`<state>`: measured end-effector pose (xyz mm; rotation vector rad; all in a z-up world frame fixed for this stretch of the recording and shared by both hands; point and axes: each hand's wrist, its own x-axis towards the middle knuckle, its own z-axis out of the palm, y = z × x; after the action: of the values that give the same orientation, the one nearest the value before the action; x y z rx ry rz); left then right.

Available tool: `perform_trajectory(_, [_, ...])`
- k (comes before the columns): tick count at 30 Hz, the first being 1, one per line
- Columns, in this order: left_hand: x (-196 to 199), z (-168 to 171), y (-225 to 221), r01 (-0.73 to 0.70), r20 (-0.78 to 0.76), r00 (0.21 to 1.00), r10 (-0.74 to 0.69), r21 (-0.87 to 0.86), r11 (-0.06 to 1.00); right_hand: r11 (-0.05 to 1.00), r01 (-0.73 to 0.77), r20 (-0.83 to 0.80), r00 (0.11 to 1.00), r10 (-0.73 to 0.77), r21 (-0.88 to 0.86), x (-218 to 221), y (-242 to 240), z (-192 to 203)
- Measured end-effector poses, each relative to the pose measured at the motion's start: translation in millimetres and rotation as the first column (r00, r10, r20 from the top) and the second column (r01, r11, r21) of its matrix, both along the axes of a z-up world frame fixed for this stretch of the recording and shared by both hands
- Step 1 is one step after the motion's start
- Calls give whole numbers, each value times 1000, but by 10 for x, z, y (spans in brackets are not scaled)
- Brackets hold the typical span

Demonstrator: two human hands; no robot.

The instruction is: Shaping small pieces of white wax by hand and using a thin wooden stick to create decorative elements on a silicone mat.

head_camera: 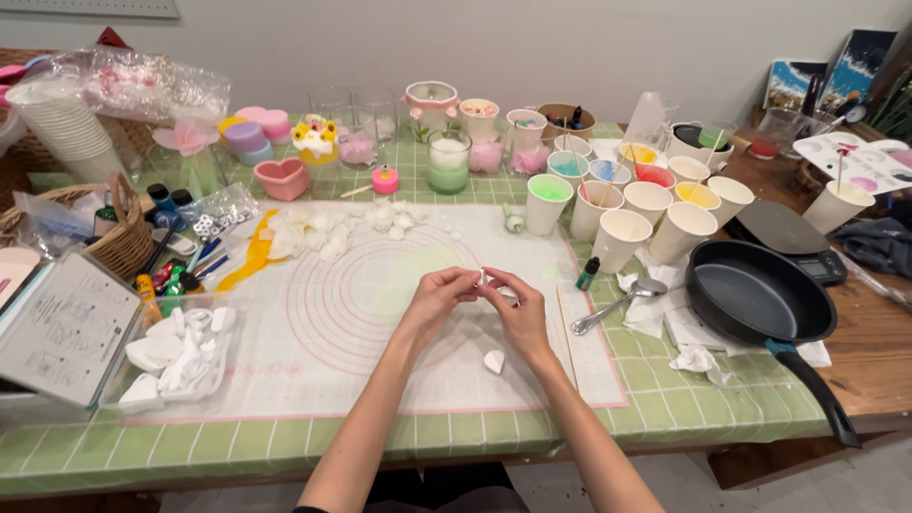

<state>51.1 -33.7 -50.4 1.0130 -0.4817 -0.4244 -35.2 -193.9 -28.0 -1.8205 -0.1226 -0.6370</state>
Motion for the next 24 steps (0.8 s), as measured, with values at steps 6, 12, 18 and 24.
perform_trajectory(6, [203,-136,-145,79,-23,997,-78,45,996,994,96,-58,993,-99,-45,-65,55,128])
perform_trajectory(12, [168,-101,-143,172,-51,984,-169,68,983,987,87,40,996,-82,-135,-65,20,25])
perform_trajectory(18, [221,-286,-186,179,-19,984,-178,27,984,987,84,53,996,-77,-139,-102,60,110])
perform_trajectory(24, [87,-127,-125,184,-53,982,-183,17,983,989,65,72,996,-56,-133,-99,47,50])
